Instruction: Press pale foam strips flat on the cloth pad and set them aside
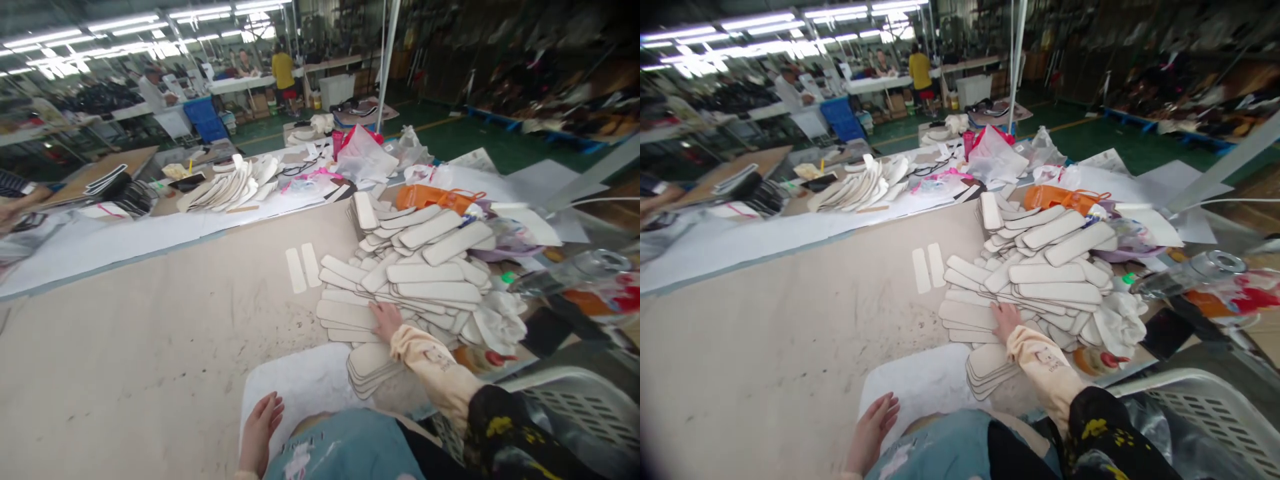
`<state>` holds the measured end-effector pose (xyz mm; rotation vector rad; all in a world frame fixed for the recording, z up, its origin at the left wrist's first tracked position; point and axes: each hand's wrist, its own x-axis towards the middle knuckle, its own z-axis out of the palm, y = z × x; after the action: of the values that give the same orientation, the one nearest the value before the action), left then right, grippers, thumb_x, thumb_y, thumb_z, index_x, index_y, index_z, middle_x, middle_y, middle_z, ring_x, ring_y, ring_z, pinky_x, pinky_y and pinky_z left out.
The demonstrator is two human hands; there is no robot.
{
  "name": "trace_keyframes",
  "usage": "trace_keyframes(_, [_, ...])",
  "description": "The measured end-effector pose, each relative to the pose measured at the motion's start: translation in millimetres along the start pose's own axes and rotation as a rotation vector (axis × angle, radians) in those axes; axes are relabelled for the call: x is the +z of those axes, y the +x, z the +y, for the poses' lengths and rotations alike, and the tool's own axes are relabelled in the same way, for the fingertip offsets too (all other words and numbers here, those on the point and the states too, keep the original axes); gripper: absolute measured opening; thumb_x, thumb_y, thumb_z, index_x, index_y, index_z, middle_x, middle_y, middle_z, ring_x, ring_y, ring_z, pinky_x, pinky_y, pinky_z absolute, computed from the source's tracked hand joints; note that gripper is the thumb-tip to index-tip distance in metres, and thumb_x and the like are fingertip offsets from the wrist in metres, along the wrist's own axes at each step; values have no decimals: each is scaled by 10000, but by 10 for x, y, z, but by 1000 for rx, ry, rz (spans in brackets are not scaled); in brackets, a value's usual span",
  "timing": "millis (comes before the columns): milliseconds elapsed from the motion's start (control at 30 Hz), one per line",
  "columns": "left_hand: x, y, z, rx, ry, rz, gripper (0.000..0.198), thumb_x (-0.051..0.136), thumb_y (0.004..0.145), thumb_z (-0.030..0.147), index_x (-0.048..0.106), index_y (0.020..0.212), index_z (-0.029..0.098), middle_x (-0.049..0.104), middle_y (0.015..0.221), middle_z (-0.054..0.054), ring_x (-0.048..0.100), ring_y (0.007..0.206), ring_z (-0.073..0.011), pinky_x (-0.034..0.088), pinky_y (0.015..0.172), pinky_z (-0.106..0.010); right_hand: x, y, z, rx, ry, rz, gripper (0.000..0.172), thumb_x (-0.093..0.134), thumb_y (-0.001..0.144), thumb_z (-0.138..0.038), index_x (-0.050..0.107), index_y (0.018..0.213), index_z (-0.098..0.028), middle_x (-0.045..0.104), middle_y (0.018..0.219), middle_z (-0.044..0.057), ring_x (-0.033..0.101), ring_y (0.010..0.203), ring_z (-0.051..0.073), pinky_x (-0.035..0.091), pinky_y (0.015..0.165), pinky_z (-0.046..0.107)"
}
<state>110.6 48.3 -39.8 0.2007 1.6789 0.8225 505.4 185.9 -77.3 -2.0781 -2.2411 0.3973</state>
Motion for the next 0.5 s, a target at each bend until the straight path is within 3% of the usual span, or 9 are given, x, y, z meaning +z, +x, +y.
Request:
trace_keyframes(100, [-53,18,-48,23,-7,11,279,652,717,302,618,949,151,669,956,-109,649,796,-154,502,707,-262,-57,23,3,-28,38,-5,552,635,698,-251,498,1231,-203,554,1008,128,488,980,287,362,873,414])
trace_keyframes(233, [-68,25,-78,18,-67,2,363,637,725,381,583,1001,152,640,1029,-133,643,838,-170,502,720,-281,-136,38,-170,-210,394,-83,343,417,854,-304,572,1151,-230,588,912,76,555,854,210,439,799,344])
trace_keyframes(367, [-48,58,-45,-5,-210,-24,442,609,735,442,512,1099,211,571,1171,-137,636,898,-196,514,746,-341,-64,-26,-720,-299,714,-145,311,453,854,-367,611,1078,-222,611,1017,58,546,971,202,422,885,337])
trace_keyframes(500, [-104,171,-30,27,-303,-19,417,588,754,428,490,1119,251,543,1203,-93,633,867,-176,525,747,-358,246,-105,-1311,-378,717,-308,267,526,821,-325,642,1030,-206,641,977,60,570,929,195,436,856,321])
